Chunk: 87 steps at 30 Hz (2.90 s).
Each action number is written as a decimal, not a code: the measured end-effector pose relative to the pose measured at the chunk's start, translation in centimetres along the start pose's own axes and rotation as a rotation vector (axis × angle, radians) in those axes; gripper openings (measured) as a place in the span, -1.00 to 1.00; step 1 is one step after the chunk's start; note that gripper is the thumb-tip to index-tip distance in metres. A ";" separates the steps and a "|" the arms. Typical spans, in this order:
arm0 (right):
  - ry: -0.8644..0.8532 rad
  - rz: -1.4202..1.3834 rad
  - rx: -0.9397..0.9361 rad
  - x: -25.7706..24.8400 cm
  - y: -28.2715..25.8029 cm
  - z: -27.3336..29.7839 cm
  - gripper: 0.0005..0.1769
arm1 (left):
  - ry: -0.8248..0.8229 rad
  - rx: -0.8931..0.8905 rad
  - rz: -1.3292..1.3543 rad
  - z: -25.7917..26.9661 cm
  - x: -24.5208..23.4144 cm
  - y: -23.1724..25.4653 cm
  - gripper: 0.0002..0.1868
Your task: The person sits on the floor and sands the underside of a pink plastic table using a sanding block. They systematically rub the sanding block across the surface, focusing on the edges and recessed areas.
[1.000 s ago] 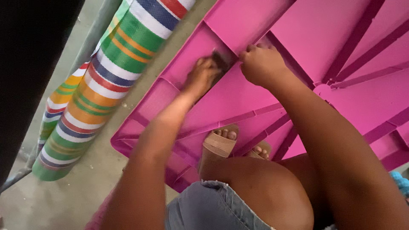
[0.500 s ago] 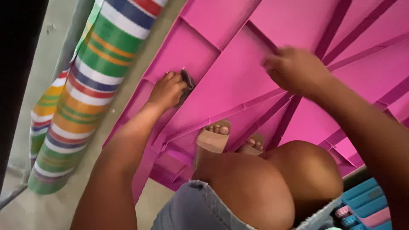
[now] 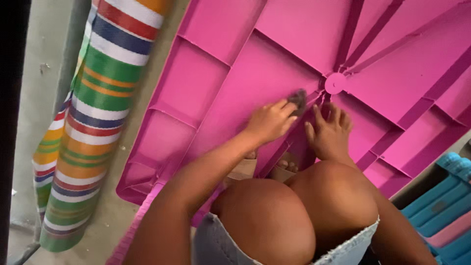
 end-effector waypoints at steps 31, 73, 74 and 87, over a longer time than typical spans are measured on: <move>0.300 -0.213 -0.087 1.5 -4.9 2.9 -0.74 | 0.220 -0.313 0.095 0.8 -4.0 -9.3 -0.63; -0.108 -0.018 -0.281 6.0 -11.7 0.4 -0.57 | -0.065 -0.302 0.157 3.8 -4.4 -5.0 -0.62; -0.100 -0.050 -0.256 5.9 -11.5 0.1 -0.60 | -0.051 -0.293 0.144 3.9 -4.4 -5.0 -0.62; -0.196 -0.377 0.014 7.2 -9.9 -1.0 -0.66 | -0.016 -0.355 0.129 5.7 -6.5 -6.3 -0.61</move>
Point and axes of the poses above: each hand's wrist, its own z-axis away from the middle knuckle, its own x-axis out of the palm, y = z × x, the point moved 9 cm from there along -z, towards the middle knuckle, and after that the axes turned 8 degrees about z, right-handed, at the moved point
